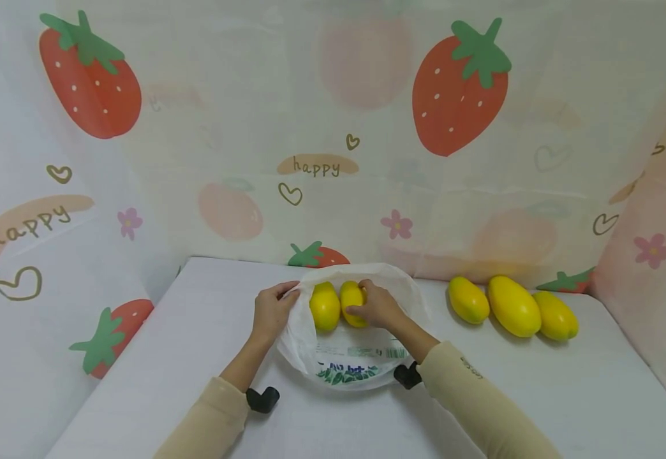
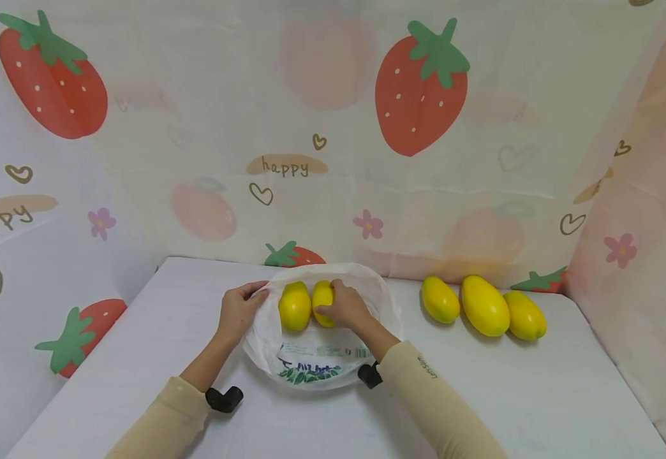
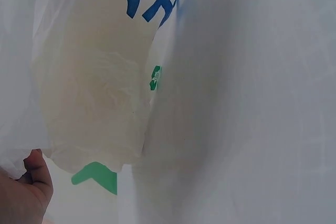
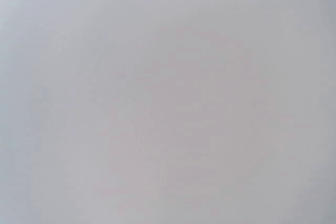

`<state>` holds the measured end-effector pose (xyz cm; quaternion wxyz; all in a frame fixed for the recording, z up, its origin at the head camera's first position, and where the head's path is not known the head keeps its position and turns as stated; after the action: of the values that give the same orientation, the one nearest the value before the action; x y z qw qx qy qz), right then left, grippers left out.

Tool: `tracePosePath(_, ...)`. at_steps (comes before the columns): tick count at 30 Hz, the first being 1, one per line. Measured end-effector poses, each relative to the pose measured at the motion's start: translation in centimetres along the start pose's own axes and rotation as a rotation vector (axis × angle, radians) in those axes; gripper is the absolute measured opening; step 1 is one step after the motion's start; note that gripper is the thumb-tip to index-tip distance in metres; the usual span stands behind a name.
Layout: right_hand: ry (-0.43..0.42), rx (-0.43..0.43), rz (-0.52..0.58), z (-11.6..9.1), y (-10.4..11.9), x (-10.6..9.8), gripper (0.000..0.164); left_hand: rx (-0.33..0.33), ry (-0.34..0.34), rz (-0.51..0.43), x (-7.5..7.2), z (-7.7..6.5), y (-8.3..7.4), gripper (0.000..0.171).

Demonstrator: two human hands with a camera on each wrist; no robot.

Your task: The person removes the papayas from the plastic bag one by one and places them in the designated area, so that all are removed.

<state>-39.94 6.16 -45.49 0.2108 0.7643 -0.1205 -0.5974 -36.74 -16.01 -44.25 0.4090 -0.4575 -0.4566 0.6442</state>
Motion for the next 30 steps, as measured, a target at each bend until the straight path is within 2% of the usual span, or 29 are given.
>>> tracePosePath(12, -0.017, -0.032, 0.014, 0.0, 0.1, -0.7, 0.066, -0.008, 0.001, -0.003, -0.1, 0.3, -0.2, 0.028)
tracePosePath(30, -0.031, -0.096, 0.0, -1.9, 0.2, -1.8, 0.064, -0.02, 0.002, 0.006, 0.0, 0.1, -0.1, 0.028)
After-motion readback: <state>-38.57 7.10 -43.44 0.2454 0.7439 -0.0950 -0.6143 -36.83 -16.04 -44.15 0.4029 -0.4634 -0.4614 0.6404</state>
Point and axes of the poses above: each hand's wrist, its own z-axis towards the middle knuckle, its own x-axis out of the palm, y = z × x, the point moved 9 cm from there along z, towards the middle knuckle, and after that the axes turned 9 degrees about -z, right-handed, at the moved point
